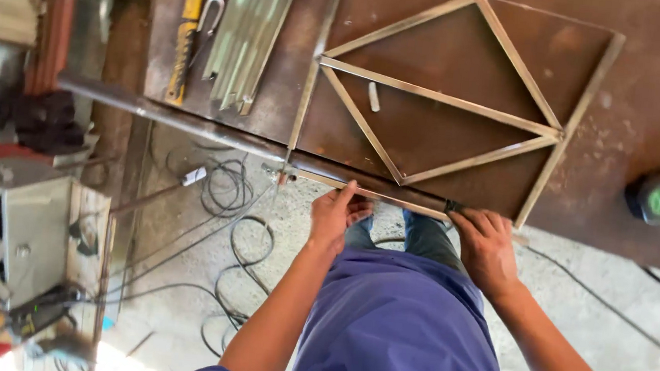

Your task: Assembling and welding a decorative metal frame by measuring, positioning, and tack-welding metal bars.

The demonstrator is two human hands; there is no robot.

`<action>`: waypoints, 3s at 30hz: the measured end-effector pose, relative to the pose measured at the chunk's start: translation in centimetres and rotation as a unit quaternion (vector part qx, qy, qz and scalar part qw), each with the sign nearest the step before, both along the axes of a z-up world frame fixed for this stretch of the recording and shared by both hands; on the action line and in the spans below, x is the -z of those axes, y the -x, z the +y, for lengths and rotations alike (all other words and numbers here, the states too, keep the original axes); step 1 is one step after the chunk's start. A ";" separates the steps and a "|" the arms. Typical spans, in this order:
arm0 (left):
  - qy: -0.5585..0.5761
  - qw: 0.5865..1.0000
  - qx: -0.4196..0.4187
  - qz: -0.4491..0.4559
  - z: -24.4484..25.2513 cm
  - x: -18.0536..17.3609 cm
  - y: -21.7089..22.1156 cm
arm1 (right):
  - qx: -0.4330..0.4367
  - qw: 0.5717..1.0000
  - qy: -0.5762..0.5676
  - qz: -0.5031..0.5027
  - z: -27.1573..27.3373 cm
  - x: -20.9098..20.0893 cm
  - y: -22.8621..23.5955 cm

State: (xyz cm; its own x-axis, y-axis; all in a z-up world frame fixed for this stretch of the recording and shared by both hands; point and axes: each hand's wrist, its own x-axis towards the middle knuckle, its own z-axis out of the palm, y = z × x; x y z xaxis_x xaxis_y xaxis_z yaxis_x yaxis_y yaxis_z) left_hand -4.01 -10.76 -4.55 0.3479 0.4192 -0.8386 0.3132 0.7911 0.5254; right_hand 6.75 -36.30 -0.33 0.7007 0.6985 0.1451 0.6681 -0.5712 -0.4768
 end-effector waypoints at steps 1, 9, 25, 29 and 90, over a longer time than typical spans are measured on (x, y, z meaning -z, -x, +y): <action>0.008 1.000 0.014 -0.003 0.4 0.5 0.0 | 0.014 1.000 0.008 -0.003 0.2 0.6 0.3; -0.090 0.985 0.136 0.057 2.7 1.2 -1.2 | 0.075 0.994 0.040 -0.071 1.9 1.7 1.4; -0.213 0.956 0.136 0.150 3.0 2.1 -2.1 | 0.042 0.997 0.023 -0.055 1.9 2.6 0.7; -0.242 0.947 0.141 0.158 3.4 2.0 -1.8 | 0.041 0.998 0.009 -0.046 2.5 3.0 0.9; -0.260 0.943 0.142 0.154 3.8 0.6 -2.5 | 0.053 0.996 0.014 -0.067 2.7 3.4 0.6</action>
